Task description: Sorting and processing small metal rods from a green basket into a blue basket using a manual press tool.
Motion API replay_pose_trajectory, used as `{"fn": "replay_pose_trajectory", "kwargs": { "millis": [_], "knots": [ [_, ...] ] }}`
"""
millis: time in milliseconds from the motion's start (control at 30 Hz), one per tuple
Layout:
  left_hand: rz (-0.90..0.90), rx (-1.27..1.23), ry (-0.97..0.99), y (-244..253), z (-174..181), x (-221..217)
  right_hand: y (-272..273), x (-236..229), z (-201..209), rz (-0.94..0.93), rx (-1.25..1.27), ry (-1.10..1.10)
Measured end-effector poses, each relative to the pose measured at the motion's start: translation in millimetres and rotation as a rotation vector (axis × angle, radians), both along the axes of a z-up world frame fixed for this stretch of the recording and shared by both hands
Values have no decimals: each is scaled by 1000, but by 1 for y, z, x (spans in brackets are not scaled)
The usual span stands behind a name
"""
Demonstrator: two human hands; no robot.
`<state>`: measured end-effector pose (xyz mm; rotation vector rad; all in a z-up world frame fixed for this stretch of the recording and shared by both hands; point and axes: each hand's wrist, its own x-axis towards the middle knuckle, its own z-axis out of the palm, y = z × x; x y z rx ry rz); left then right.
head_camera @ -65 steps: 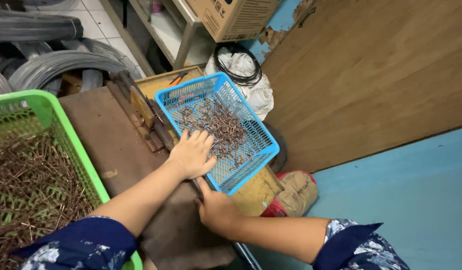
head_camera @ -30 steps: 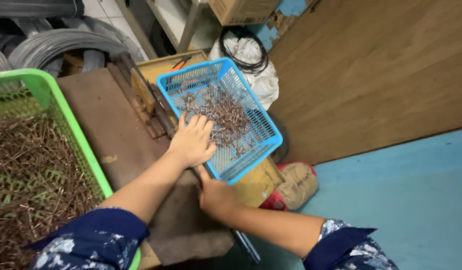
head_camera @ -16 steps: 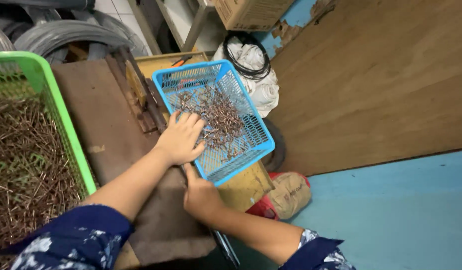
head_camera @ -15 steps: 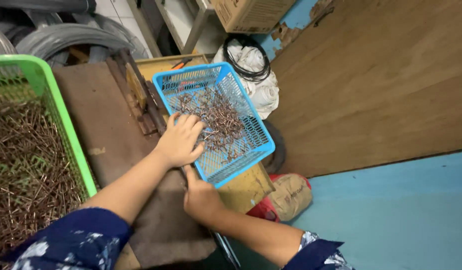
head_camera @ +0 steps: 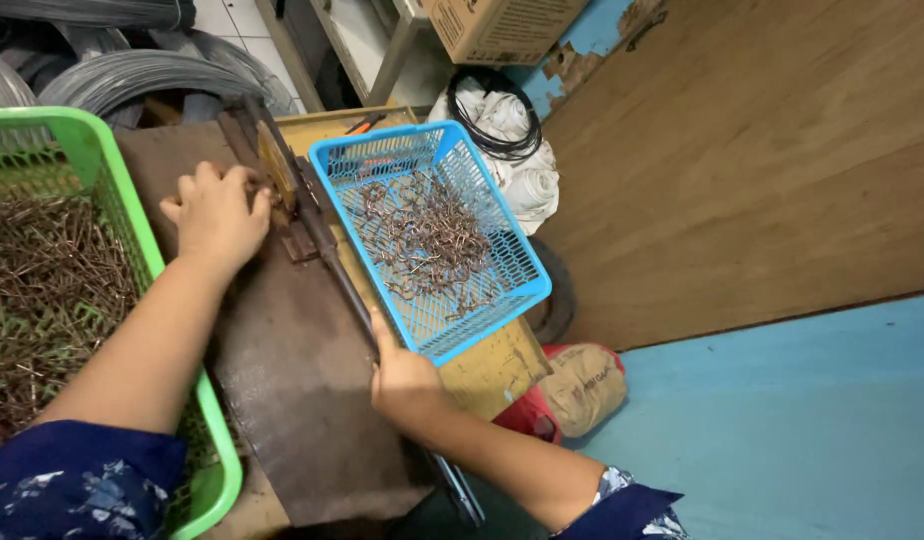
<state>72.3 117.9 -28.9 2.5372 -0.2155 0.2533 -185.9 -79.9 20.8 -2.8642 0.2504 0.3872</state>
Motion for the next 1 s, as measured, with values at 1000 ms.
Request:
{"fn": "replay_pose_trajectory", "kwargs": {
  "millis": [1000],
  "knots": [
    [-63, 0, 180, 2, -43, 15, 14, 14, 164, 100, 114, 269]
  ]
}}
